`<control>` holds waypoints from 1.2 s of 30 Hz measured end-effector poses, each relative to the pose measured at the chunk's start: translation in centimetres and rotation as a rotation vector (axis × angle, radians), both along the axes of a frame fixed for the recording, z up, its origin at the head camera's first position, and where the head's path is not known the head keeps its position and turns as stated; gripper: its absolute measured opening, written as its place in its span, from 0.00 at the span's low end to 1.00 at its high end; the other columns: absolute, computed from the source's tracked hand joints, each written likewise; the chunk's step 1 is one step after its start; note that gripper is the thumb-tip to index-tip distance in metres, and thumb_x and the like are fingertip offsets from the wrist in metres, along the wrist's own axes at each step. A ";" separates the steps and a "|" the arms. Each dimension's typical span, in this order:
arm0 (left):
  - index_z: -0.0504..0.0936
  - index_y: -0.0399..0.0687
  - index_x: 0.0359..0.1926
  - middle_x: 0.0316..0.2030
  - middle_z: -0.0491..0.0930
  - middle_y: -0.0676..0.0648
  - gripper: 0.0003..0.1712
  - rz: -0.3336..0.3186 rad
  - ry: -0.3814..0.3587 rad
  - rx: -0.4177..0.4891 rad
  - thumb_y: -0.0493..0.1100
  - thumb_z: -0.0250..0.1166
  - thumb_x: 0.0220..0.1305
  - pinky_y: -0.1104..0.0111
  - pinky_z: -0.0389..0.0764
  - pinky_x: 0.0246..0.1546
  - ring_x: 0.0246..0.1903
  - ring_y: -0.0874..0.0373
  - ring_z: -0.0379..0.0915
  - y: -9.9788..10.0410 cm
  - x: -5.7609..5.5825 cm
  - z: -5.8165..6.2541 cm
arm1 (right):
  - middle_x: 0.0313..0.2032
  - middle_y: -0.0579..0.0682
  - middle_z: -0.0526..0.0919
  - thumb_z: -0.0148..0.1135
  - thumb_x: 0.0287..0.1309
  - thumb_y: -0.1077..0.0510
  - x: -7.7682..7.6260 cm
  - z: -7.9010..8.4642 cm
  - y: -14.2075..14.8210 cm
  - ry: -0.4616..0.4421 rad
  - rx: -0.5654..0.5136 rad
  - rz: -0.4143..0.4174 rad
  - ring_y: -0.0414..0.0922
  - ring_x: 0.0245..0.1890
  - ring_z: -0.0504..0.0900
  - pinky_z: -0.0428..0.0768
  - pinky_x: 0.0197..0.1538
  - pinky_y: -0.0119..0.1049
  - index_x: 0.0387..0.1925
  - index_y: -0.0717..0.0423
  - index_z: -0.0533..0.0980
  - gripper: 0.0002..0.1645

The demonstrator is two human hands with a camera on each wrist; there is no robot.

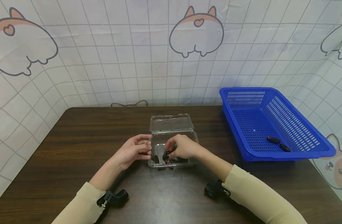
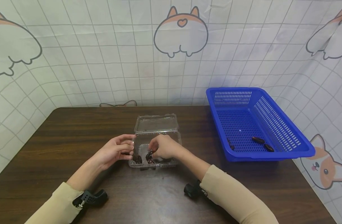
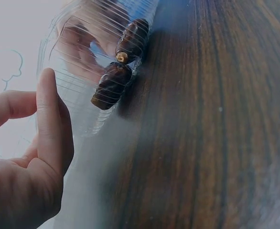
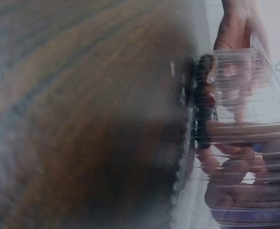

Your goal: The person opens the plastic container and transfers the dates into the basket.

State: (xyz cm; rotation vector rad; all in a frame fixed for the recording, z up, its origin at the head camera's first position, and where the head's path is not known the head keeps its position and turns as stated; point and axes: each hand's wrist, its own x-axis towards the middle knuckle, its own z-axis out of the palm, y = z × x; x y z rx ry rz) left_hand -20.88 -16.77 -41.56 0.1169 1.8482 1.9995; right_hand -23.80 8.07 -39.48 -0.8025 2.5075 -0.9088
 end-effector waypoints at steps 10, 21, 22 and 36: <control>0.61 0.31 0.73 0.48 0.73 0.39 0.31 -0.005 0.006 0.000 0.31 0.59 0.73 0.63 0.87 0.40 0.35 0.57 0.79 -0.1 -0.1 0.0 | 0.33 0.41 0.82 0.76 0.57 0.63 0.1 -0.4 -0.2 0.029 0.013 0.017 0.39 0.36 0.79 0.78 0.39 0.35 0.39 0.50 0.86 0.08; 0.61 0.31 0.73 0.48 0.74 0.39 0.31 0.001 0.003 -0.002 0.31 0.59 0.72 0.63 0.87 0.40 0.35 0.57 0.79 0.0 -0.1 -0.1 | 0.33 0.42 0.82 0.73 0.61 0.62 0.3 -0.1 -0.2 0.036 -0.008 0.027 0.40 0.33 0.78 0.78 0.39 0.36 0.40 0.53 0.83 0.07; 0.61 0.31 0.73 0.47 0.74 0.39 0.31 0.001 0.001 -0.002 0.31 0.59 0.72 0.64 0.87 0.40 0.35 0.57 0.79 0.0 -0.1 -0.1 | 0.33 0.42 0.82 0.73 0.62 0.62 0.3 -0.1 -0.2 0.035 -0.012 0.024 0.40 0.33 0.78 0.78 0.39 0.37 0.40 0.53 0.82 0.07; 0.61 0.31 0.73 0.47 0.74 0.40 0.32 0.002 -0.004 0.002 0.30 0.59 0.72 0.64 0.87 0.39 0.35 0.57 0.79 0.0 -0.1 0.0 | 0.34 0.40 0.84 0.72 0.63 0.59 0.7 1.1 0.5 0.065 -0.086 0.009 0.42 0.34 0.79 0.78 0.40 0.39 0.41 0.51 0.83 0.06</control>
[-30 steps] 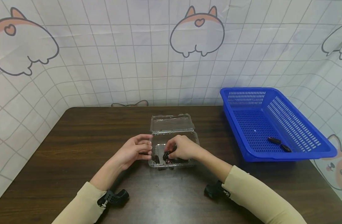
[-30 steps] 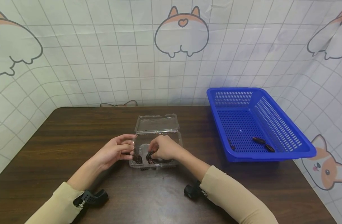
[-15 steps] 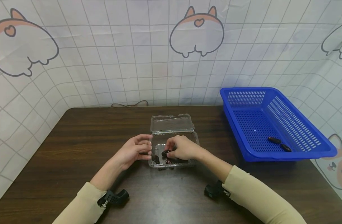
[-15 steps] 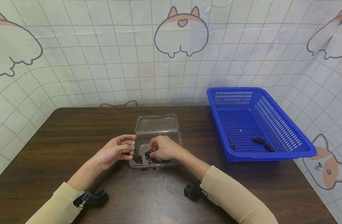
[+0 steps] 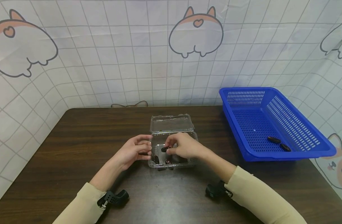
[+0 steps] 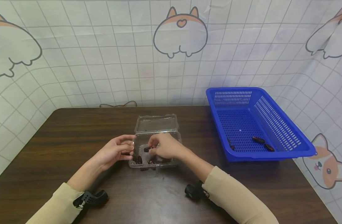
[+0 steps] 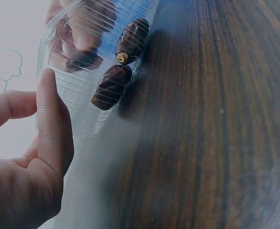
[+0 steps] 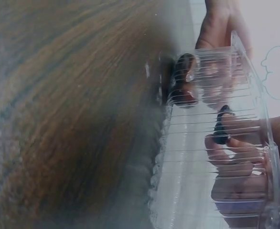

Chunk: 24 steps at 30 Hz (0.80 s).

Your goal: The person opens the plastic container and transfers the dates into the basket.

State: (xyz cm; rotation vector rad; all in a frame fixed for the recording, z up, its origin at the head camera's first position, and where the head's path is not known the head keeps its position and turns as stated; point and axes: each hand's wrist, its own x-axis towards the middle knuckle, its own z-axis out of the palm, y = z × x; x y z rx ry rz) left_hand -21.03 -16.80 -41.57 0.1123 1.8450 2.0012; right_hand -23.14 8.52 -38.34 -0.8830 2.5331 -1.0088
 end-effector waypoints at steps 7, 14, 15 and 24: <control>0.61 0.31 0.73 0.46 0.75 0.40 0.32 -0.002 0.003 -0.004 0.31 0.59 0.72 0.64 0.87 0.39 0.35 0.57 0.79 0.0 0.0 0.0 | 0.35 0.40 0.86 0.71 0.64 0.57 0.1 0.4 0.6 0.035 -0.030 0.005 0.41 0.30 0.80 0.78 0.36 0.37 0.42 0.51 0.84 0.07; 0.60 0.31 0.73 0.44 0.74 0.43 0.33 -0.001 0.007 0.001 0.31 0.60 0.72 0.63 0.87 0.40 0.35 0.57 0.79 0.1 0.0 0.0 | 0.36 0.42 0.86 0.70 0.65 0.58 0.3 0.9 1.4 0.014 -0.101 -0.014 0.40 0.34 0.82 0.81 0.40 0.39 0.45 0.53 0.84 0.08; 0.60 0.31 0.73 0.44 0.74 0.43 0.32 0.000 0.008 0.001 0.31 0.60 0.72 0.63 0.87 0.40 0.35 0.57 0.79 0.1 0.0 0.0 | 0.35 0.42 0.86 0.70 0.65 0.58 0.3 0.9 1.4 0.011 -0.113 -0.019 0.40 0.35 0.83 0.82 0.40 0.39 0.46 0.54 0.84 0.09; 0.61 0.30 0.73 0.43 0.75 0.45 0.32 0.001 0.014 0.006 0.30 0.60 0.71 0.63 0.87 0.40 0.34 0.57 0.79 0.1 0.1 -0.1 | 0.36 0.45 0.87 0.69 0.66 0.59 0.6 1.6 2.3 -0.003 -0.170 -0.062 0.44 0.36 0.85 0.82 0.37 0.41 0.46 0.52 0.82 0.09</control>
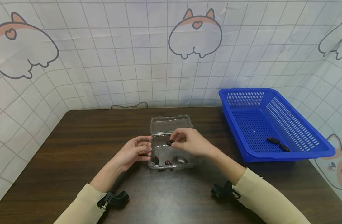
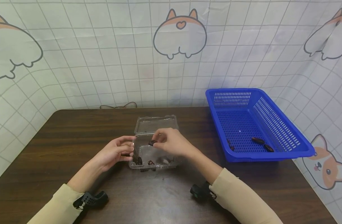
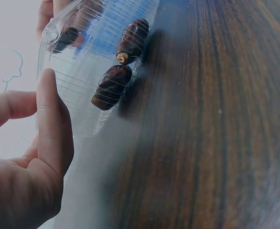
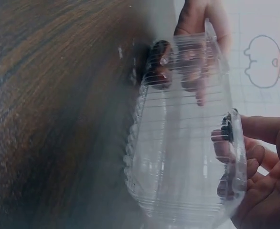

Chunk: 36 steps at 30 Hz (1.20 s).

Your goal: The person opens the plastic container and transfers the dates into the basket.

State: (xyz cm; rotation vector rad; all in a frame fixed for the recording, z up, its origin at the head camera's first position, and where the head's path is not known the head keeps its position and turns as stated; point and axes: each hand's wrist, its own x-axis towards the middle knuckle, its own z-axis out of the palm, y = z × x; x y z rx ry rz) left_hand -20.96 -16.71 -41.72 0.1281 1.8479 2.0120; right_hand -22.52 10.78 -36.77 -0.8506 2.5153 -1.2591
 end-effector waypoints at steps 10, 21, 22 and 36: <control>0.61 0.31 0.73 0.42 0.75 0.46 0.33 -0.005 -0.003 0.006 0.30 0.61 0.71 0.63 0.87 0.41 0.34 0.57 0.79 0.0 0.1 0.0 | 0.39 0.53 0.88 0.67 0.68 0.58 0.2 0.8 1.2 -0.034 -0.028 -0.049 0.58 0.32 0.82 0.77 0.33 0.41 0.47 0.51 0.82 0.08; 0.62 0.31 0.73 0.42 0.75 0.46 0.32 -0.005 -0.009 0.002 0.30 0.60 0.71 0.63 0.87 0.40 0.34 0.57 0.79 -0.1 0.2 0.0 | 0.39 0.49 0.88 0.68 0.66 0.58 0.5 1.6 2.8 -0.008 -0.053 -0.116 0.54 0.33 0.83 0.78 0.35 0.42 0.46 0.51 0.84 0.08; 0.61 0.31 0.73 0.42 0.75 0.46 0.32 -0.008 -0.007 0.002 0.30 0.60 0.71 0.63 0.87 0.40 0.34 0.57 0.79 -0.1 0.2 0.0 | 0.39 0.49 0.88 0.68 0.66 0.58 0.6 1.7 2.9 -0.005 -0.055 -0.122 0.55 0.33 0.83 0.78 0.35 0.43 0.46 0.51 0.84 0.08; 0.60 0.31 0.73 0.42 0.75 0.46 0.33 -0.008 -0.003 0.002 0.30 0.60 0.71 0.63 0.87 0.40 0.34 0.57 0.79 -0.1 0.1 0.2 | 0.38 0.46 0.88 0.70 0.64 0.58 0.8 2.9 5.1 0.069 -0.066 -0.195 0.49 0.37 0.86 0.82 0.39 0.42 0.43 0.53 0.87 0.07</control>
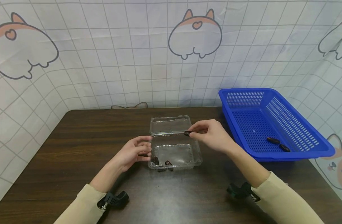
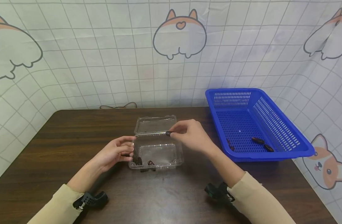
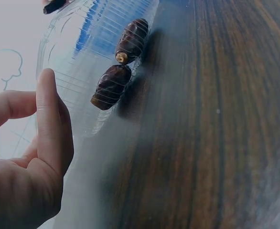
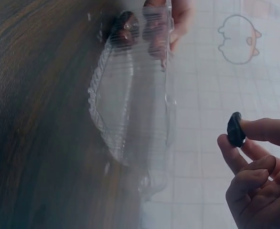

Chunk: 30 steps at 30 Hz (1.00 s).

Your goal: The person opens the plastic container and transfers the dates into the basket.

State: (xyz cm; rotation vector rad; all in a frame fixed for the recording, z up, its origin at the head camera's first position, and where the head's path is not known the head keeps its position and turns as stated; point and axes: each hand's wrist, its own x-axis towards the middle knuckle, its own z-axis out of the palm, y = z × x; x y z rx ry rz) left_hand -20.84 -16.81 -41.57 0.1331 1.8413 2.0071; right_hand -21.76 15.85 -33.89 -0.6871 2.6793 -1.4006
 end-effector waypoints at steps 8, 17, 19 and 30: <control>0.60 0.31 0.73 0.42 0.75 0.46 0.33 -0.001 -0.003 0.005 0.30 0.60 0.71 0.63 0.87 0.40 0.34 0.57 0.79 0.0 0.0 0.0 | 0.41 0.46 0.88 0.71 0.64 0.58 0.3 0.7 1.4 -0.004 -0.003 -0.038 0.47 0.40 0.87 0.83 0.42 0.44 0.44 0.50 0.88 0.08; 0.61 0.31 0.73 0.42 0.75 0.46 0.33 0.002 -0.006 0.002 0.30 0.60 0.71 0.63 0.87 0.41 0.34 0.57 0.79 -0.1 0.0 -0.1 | 0.45 0.48 0.88 0.71 0.65 0.56 0.3 1.2 3.3 0.010 0.027 -0.093 0.45 0.40 0.86 0.82 0.39 0.38 0.46 0.51 0.89 0.09; 0.61 0.31 0.73 0.42 0.75 0.46 0.33 0.004 -0.008 0.001 0.30 0.60 0.71 0.63 0.87 0.40 0.34 0.57 0.79 0.0 0.0 -0.1 | 0.45 0.49 0.88 0.71 0.65 0.55 0.4 1.3 3.7 0.008 0.028 -0.102 0.45 0.41 0.86 0.83 0.40 0.38 0.46 0.52 0.89 0.10; 0.61 0.33 0.74 0.42 0.75 0.46 0.33 0.003 -0.012 -0.002 0.30 0.59 0.72 0.62 0.87 0.41 0.34 0.57 0.79 0.0 0.0 -0.1 | 0.44 0.51 0.88 0.70 0.67 0.52 0.9 2.0 5.4 0.015 0.046 -0.153 0.48 0.37 0.84 0.80 0.35 0.36 0.48 0.54 0.88 0.13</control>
